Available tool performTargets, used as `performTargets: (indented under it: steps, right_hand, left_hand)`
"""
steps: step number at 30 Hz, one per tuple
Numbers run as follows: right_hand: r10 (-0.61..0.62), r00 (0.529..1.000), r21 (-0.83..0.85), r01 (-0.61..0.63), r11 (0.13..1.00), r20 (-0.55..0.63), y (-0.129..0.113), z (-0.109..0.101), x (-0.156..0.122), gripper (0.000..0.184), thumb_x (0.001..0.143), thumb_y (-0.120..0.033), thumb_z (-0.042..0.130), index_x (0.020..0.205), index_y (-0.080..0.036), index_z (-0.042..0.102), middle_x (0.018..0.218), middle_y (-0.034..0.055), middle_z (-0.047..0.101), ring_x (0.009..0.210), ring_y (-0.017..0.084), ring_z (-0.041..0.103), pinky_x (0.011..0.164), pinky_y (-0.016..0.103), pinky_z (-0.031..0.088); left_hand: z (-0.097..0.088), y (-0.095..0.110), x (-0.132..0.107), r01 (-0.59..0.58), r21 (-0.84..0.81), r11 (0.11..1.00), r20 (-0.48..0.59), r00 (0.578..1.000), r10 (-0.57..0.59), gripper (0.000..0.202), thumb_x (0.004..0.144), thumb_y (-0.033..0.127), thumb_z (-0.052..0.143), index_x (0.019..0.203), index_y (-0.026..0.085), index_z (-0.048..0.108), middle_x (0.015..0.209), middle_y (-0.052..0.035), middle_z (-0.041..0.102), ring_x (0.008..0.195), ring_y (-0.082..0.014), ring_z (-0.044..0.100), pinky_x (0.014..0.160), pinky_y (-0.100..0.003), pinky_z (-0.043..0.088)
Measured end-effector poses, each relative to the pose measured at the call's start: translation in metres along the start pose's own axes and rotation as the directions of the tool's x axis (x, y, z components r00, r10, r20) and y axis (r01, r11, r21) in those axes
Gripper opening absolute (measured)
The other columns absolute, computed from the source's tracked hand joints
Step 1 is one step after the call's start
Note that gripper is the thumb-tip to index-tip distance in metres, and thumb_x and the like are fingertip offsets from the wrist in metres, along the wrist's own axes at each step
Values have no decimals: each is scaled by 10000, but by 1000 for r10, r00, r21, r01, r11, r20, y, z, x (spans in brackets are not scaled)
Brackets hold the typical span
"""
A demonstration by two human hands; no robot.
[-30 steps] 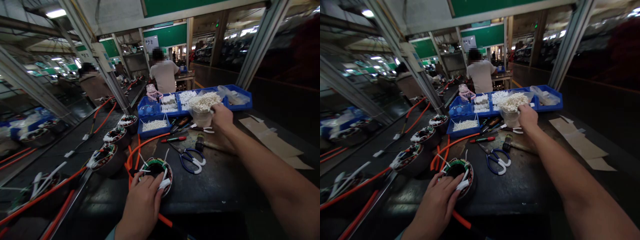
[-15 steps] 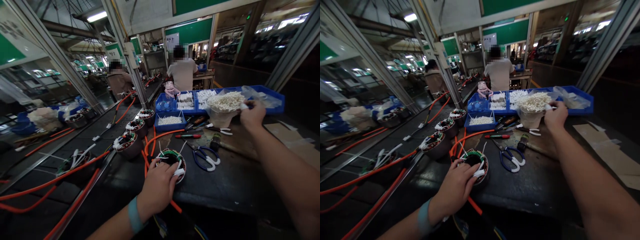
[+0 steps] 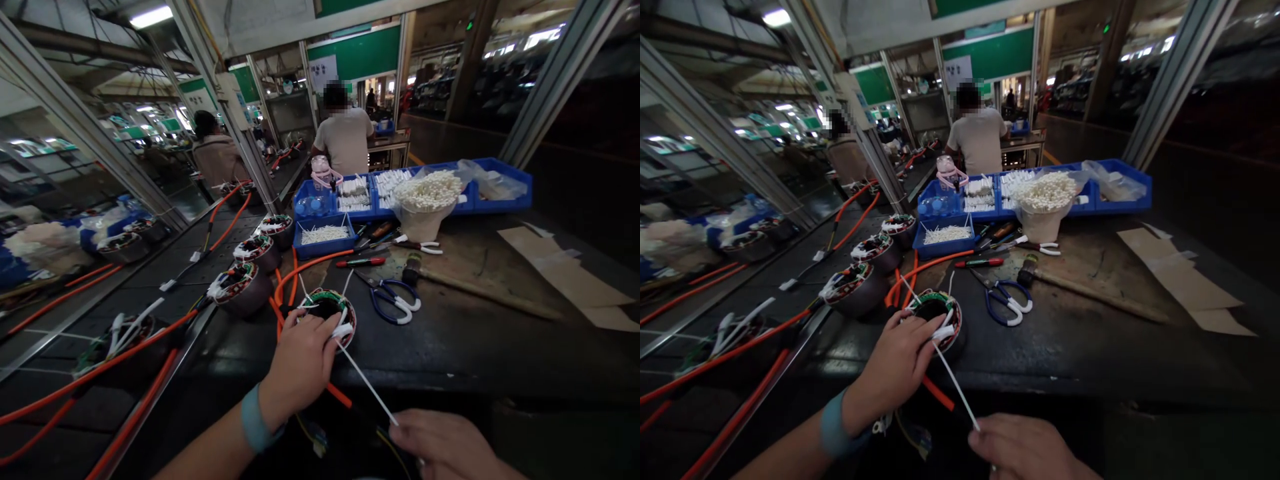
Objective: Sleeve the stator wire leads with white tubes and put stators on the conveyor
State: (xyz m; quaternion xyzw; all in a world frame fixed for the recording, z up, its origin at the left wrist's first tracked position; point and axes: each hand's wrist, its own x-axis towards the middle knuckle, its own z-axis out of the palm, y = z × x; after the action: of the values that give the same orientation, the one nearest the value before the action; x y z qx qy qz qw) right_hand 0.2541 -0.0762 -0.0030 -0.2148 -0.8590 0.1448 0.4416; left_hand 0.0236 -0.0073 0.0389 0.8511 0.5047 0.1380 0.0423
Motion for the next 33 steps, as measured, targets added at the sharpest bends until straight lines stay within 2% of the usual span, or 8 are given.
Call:
performTargets:
  steps: [4, 8, 12, 16, 20, 28, 31, 33]
  right_hand:
    - [-72, 993, -95, 63, 994, -95, 4, 12, -12, 296, 961, -231, 331, 1239, -214, 434, 818, 70, 738, 804, 171, 699, 733, 237, 578]
    - [-36, 995, -134, 23, 991, -95, 3, 13, -19, 244, 973, -250, 281, 1085, -209, 493, 824, 72, 739, 836, 154, 694, 768, 211, 560]
    - [-36, 994, -131, 23, 991, -101, -1, 10, -16, 272, 973, -306, 256, 1100, -201, 473, 815, 86, 738, 848, 150, 693, 786, 205, 549]
    - [-39, 997, -107, 31, 994, -74, -2, 4, -5, 295, 964, -244, 254, 1213, -225, 412, 834, 76, 739, 870, 145, 687, 792, 218, 553]
    - [-66, 998, -101, 64, 993, -19, -2, 1, -3, 343, 947, -211, 322, 1286, -222, 373, 853, 71, 737, 867, 155, 687, 792, 224, 555]
    - [-4, 1000, -64, 3, 998, -12, -4, 6, -18, 326, 943, -237, 334, 1265, -242, 387, 886, 72, 735, 870, 175, 687, 776, 257, 564]
    - [-29, 999, -91, 31, 995, 21, 1, 11, -15, 311, 912, -170, 368, 1216, -213, 417, 961, 105, 720, 973, 175, 656, 825, 278, 548]
    - [-6, 1000, -113, 6, 994, 0, 9, 19, -7, 310, 853, -87, 385, 1129, -194, 478, 1061, 134, 686, 1049, 181, 621, 843, 284, 537]
  left_hand:
    - [-1, 0, 1, 7, 15, 1000, 14, 1000, -7, 330, 890, 201, 448, 1200, 247, 550, 928, -30, 667, 888, -195, 588, 961, -447, 318]
    - [-3, 1, 2, -5, 9, 1000, 19, 1000, 4, 316, 897, 214, 441, 1191, 239, 555, 947, -33, 667, 907, -196, 586, 957, -440, 321]
    - [-3, 1, 2, -5, 12, 1000, 31, 1000, 4, 321, 899, 213, 436, 1198, 233, 551, 951, -39, 666, 906, -197, 586, 962, -445, 317]
    - [-3, 1, 2, 4, 34, 999, 44, 999, -6, 335, 894, 214, 447, 1215, 230, 543, 941, -40, 669, 900, -201, 589, 963, -454, 319]
    - [-2, 0, 1, 1, 50, 999, 43, 999, -3, 350, 896, 223, 442, 1234, 227, 529, 967, -47, 666, 913, -208, 583, 964, -455, 321]
    - [-2, -1, 2, -39, 36, 999, 4, 999, 39, 331, 897, 215, 425, 1203, 213, 552, 925, -51, 675, 866, -193, 595, 941, -440, 343]
    - [-4, 0, 2, -24, 38, 999, 30, 999, 23, 335, 893, 215, 430, 1207, 216, 550, 939, -54, 679, 883, -203, 600, 951, -458, 340]
    - [-3, 0, 2, -5, 3, 1000, 37, 999, 4, 353, 889, 207, 435, 1229, 208, 530, 992, -66, 678, 928, -212, 602, 977, -482, 321]
